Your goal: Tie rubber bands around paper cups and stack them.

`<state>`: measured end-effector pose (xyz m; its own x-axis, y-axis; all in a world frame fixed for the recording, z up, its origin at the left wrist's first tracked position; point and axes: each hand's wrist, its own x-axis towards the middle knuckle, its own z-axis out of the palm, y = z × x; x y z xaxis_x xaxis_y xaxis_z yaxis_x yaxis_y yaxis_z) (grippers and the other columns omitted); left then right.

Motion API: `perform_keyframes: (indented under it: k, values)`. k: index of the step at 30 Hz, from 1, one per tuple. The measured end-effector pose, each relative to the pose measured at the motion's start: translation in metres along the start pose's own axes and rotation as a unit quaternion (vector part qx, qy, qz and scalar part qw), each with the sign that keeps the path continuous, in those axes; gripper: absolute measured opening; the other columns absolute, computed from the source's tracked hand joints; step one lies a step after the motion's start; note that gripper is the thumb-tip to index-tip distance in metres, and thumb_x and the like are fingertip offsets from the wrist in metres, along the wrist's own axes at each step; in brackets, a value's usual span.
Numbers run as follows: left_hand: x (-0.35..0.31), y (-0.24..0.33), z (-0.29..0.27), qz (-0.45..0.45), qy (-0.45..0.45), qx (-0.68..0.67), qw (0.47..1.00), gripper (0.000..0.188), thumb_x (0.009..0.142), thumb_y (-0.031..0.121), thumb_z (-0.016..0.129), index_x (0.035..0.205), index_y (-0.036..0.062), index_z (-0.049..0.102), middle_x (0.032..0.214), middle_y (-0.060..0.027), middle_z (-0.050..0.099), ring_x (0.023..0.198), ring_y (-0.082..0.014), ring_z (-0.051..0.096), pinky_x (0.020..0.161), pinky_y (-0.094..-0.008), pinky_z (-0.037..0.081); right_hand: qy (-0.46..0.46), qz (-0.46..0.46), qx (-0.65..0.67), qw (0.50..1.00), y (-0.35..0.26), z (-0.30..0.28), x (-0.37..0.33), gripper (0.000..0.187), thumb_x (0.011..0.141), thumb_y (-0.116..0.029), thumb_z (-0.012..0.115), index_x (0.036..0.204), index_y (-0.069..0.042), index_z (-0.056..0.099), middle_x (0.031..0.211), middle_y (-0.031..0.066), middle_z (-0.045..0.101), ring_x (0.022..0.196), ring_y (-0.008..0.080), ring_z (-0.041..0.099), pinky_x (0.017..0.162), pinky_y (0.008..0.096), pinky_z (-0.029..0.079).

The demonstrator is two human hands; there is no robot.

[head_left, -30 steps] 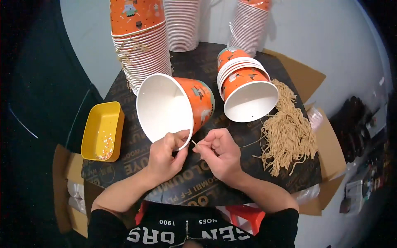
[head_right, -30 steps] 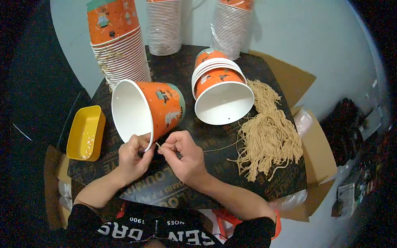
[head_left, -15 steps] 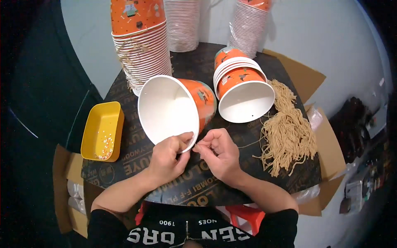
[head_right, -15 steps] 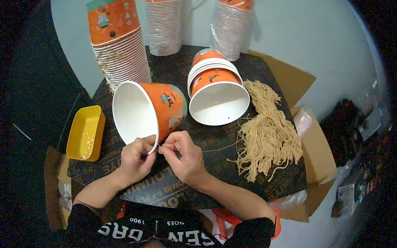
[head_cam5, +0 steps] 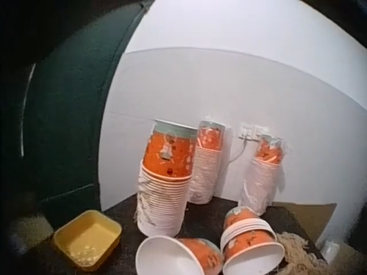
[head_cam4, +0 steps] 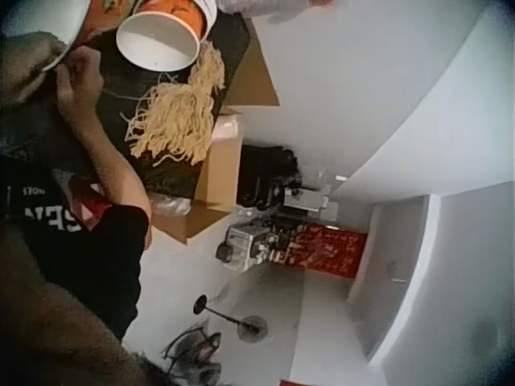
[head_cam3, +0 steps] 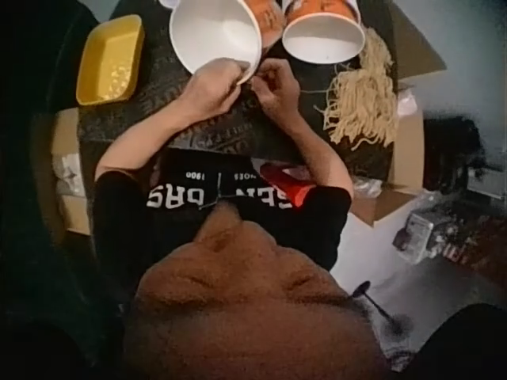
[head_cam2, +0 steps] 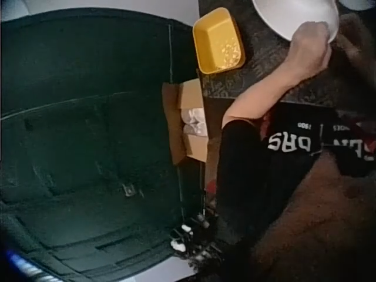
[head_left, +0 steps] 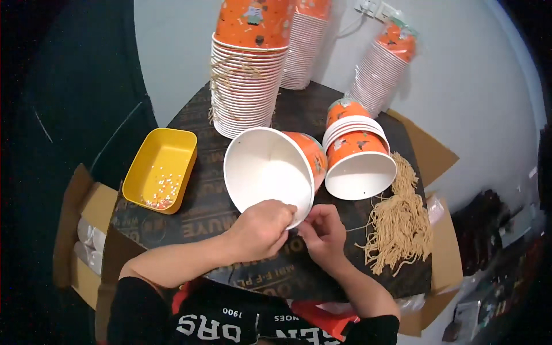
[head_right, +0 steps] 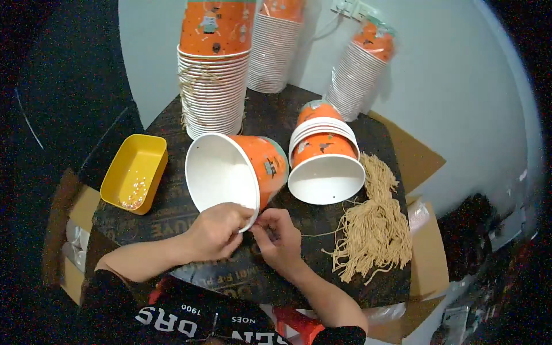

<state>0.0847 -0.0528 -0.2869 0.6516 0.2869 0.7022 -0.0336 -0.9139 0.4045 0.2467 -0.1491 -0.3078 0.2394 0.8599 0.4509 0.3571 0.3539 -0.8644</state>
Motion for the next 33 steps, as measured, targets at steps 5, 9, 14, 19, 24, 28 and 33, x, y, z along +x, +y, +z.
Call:
perform_keyframes:
  k: [5, 9, 14, 19, 24, 28, 33]
  values:
    - [0.006, 0.002, -0.012, 0.037, -0.042, -0.060, 0.997, 0.018, 0.066, 0.000, 0.063, 0.081, -0.0012, 0.052, 0.080, -0.0195, 0.057, 0.079, -0.0402, 0.060, 0.093, -0.0511, 0.049, -0.012, -0.002, 0.019, 1.000, 0.008, -0.004, -0.002, 0.024, 0.088, 0.003, 0.068, 0.106, -0.001, 0.052, 0.093, 0.0064, 0.065, 0.085, 0.0101, 0.065, 0.076, 0.0239, 0.053]
    - [0.001, -0.003, -0.007, 0.029, -0.044, -0.047, 0.998, 0.014, 0.071, 0.001, 0.061, 0.080, -0.0003, 0.052, 0.077, -0.0186, 0.056, 0.078, -0.0403, 0.059, 0.089, -0.0490, 0.050, -0.036, -0.014, 0.014, 0.999, 0.004, -0.006, 0.002, 0.024, 0.088, 0.005, 0.067, 0.106, 0.000, 0.052, 0.094, 0.0071, 0.065, 0.085, 0.0107, 0.065, 0.077, 0.0242, 0.053]
    - [0.003, -0.002, -0.006, -0.086, -0.030, -0.132, 0.987, 0.010, 0.080, 0.004, 0.061, 0.084, 0.0002, 0.053, 0.079, -0.0192, 0.059, 0.081, -0.0392, 0.061, 0.079, -0.0463, 0.050, -0.043, -0.023, -0.022, 0.999, 0.004, -0.009, 0.003, 0.024, 0.087, 0.004, 0.068, 0.106, -0.001, 0.053, 0.093, 0.0072, 0.065, 0.084, 0.0107, 0.065, 0.076, 0.0247, 0.053]
    - [0.003, -0.004, -0.006, -0.146, -0.027, -0.166, 0.975, 0.010, 0.083, 0.006, 0.063, 0.087, -0.0003, 0.055, 0.081, -0.0190, 0.061, 0.084, -0.0382, 0.063, 0.074, -0.0456, 0.050, -0.044, -0.023, -0.044, 0.998, 0.008, -0.010, 0.002, 0.026, 0.086, 0.003, 0.071, 0.105, -0.001, 0.054, 0.091, 0.0079, 0.066, 0.083, 0.0120, 0.067, 0.074, 0.0259, 0.054]
    - [0.002, -0.012, -0.001, -0.030, -0.026, -0.099, 0.994, 0.008, 0.084, 0.004, 0.062, 0.085, -0.0008, 0.055, 0.078, -0.0182, 0.059, 0.078, -0.0382, 0.061, 0.070, -0.0451, 0.049, -0.045, -0.045, -0.043, 0.997, 0.011, -0.007, 0.004, 0.026, 0.087, 0.001, 0.070, 0.106, -0.002, 0.053, 0.090, 0.0076, 0.066, 0.083, 0.0125, 0.068, 0.072, 0.0257, 0.054]
    - [0.002, -0.008, -0.002, -0.032, -0.027, -0.081, 0.996, 0.009, 0.084, 0.004, 0.062, 0.083, -0.0007, 0.055, 0.076, -0.0187, 0.058, 0.076, -0.0383, 0.060, 0.069, -0.0459, 0.048, -0.060, -0.022, -0.034, 0.997, 0.011, -0.007, 0.002, 0.026, 0.088, 0.000, 0.068, 0.108, -0.002, 0.052, 0.090, 0.0079, 0.066, 0.085, 0.0125, 0.068, 0.073, 0.0262, 0.054]
    - [0.001, -0.005, -0.001, -0.064, -0.041, -0.009, 0.997, 0.013, 0.083, 0.008, 0.064, 0.082, -0.0006, 0.055, 0.076, -0.0198, 0.060, 0.075, -0.0391, 0.060, 0.069, -0.0477, 0.048, -0.061, -0.045, -0.030, 0.997, 0.013, -0.001, 0.003, 0.026, 0.088, 0.000, 0.067, 0.108, -0.003, 0.050, 0.082, 0.0035, 0.059, 0.074, 0.0083, 0.059, 0.067, 0.0239, 0.049]
